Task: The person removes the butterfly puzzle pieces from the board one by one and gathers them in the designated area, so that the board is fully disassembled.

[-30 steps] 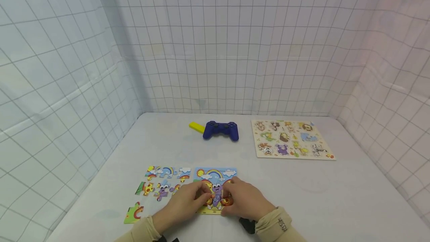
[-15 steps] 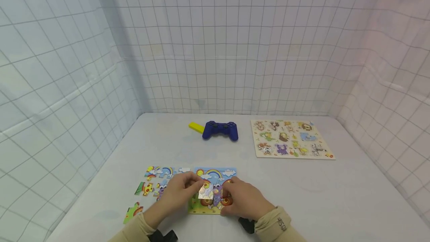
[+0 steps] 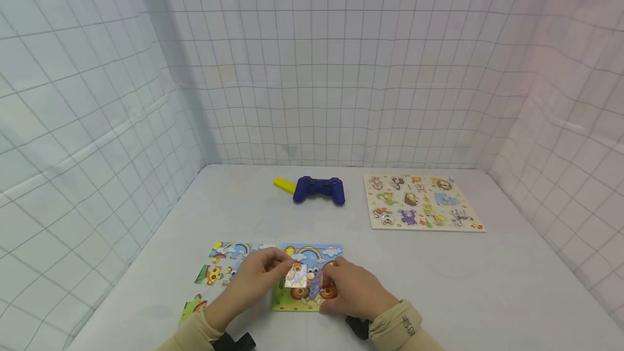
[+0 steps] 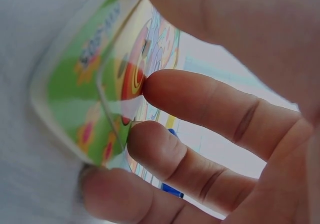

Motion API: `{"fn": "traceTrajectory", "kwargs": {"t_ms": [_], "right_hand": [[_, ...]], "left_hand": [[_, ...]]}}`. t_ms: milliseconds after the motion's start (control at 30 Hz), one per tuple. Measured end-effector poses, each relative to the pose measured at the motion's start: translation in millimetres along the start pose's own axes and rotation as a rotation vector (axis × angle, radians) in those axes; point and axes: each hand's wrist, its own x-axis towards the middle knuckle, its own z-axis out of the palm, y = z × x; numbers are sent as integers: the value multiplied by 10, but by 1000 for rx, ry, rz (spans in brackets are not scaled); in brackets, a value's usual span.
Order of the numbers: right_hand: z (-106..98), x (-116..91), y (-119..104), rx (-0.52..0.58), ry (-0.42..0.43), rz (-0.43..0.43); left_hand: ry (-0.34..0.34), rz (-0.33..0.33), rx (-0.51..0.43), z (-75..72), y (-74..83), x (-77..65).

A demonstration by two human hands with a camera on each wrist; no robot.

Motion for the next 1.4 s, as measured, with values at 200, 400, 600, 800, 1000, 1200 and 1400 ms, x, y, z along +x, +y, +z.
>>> {"fn": "traceTrajectory", "kwargs": {"t_ms": [200, 400, 600, 800, 1000, 1200, 1400], "right_hand": [[-3, 12, 10, 10, 1, 7], [8, 5, 23, 26, -15, 27], [17, 8, -8, 16, -13, 29], [4, 5, 7, 8, -6, 30], [18, 16, 24, 3, -7, 30], [10, 6, -1, 2, -17, 38], [8, 4, -12, -4, -19, 42]], "left_hand": [[18, -35, -2, -124, -11, -70], [65, -102, -11, -441, -171, -219], [123, -177, -10, -945, -462, -418], [41, -169, -19, -1180, -644, -535], [-127, -64, 26, -1182, -650, -581], [-175, -15, 182, -1162, -670, -606], [-190, -18, 204, -1136, -657, -609]]}}
